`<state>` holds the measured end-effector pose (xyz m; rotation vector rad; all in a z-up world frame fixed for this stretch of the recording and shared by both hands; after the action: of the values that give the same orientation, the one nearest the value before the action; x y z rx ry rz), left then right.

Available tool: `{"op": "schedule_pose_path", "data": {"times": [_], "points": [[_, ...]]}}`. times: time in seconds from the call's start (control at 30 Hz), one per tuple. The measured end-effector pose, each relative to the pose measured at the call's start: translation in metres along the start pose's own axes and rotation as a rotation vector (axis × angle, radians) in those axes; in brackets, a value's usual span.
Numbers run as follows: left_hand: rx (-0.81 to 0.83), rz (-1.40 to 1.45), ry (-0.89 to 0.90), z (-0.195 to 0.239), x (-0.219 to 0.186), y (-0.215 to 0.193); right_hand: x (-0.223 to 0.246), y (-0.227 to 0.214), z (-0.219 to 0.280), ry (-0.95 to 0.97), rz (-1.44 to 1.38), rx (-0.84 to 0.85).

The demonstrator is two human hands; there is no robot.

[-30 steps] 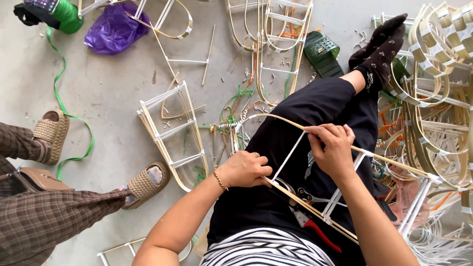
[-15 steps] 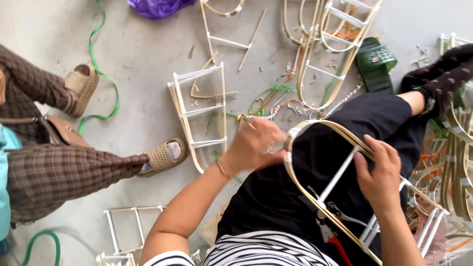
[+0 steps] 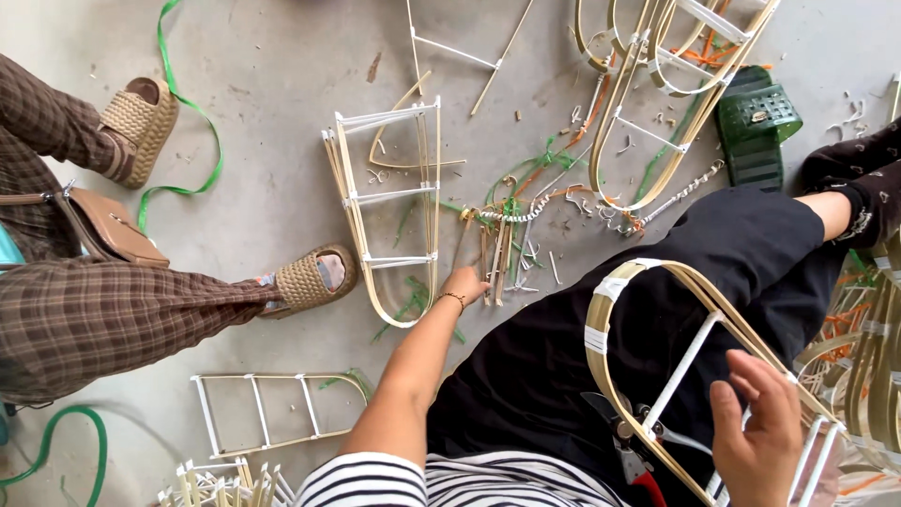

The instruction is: The person assembles a bamboo frame by hand, fitting thin strips into white plastic connectors and using shears to trim excess material. They continue attaching more bamboo pieces to the structure before setting the frame down among others on the floor.

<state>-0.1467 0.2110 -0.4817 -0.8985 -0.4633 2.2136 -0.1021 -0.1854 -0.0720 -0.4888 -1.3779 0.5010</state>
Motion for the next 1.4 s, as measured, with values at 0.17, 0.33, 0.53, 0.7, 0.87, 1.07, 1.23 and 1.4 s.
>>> {"op": "schedule_pose_path", "data": {"times": [0.17, 0.33, 0.53, 0.7, 0.87, 1.07, 1.23, 1.4], "points": [[-0.033, 0.027, -0.216, 0.005, 0.001, 0.009, -0.006, 0.005, 0.011, 0.039, -0.113, 0.065], [-0.155, 0.061, -0.307, 0.005, -0.013, 0.000, -0.027, -0.001, 0.016, 0.085, -0.160, 0.078], [-0.377, -0.051, -0.251, -0.007, 0.019, -0.003, -0.023, 0.004, 0.017, 0.150, -0.171, 0.083], [-0.236, -0.183, -0.120, -0.005, 0.028, 0.008, 0.012, 0.008, 0.016, 0.134, -0.057, 0.082], [-0.245, -0.070, -0.133, 0.019, 0.018, -0.010, 0.016, 0.002, 0.013, 0.096, -0.003, 0.053], [-0.369, 0.371, 0.071, 0.065, -0.005, -0.067, 0.019, -0.006, 0.014, 0.048, -0.016, 0.027], [-0.238, 0.860, 0.362, 0.158, -0.146, -0.161, 0.032, -0.007, 0.011, 0.046, -0.153, 0.079], [0.384, 0.789, 0.850, 0.285, -0.332, -0.188, 0.076, 0.016, 0.005, 0.125, -0.627, 0.454]]}}
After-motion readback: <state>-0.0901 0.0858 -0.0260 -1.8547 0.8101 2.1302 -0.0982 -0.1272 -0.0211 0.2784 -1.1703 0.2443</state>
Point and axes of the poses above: each hand's wrist, its own z-axis away from the middle knuckle, its own y-axis out of the palm, x = y × z, the point moved 7 cm from there along -z, towards the middle knuckle, and after that the axes turned 9 degrees about y, right-handed, at the moved point
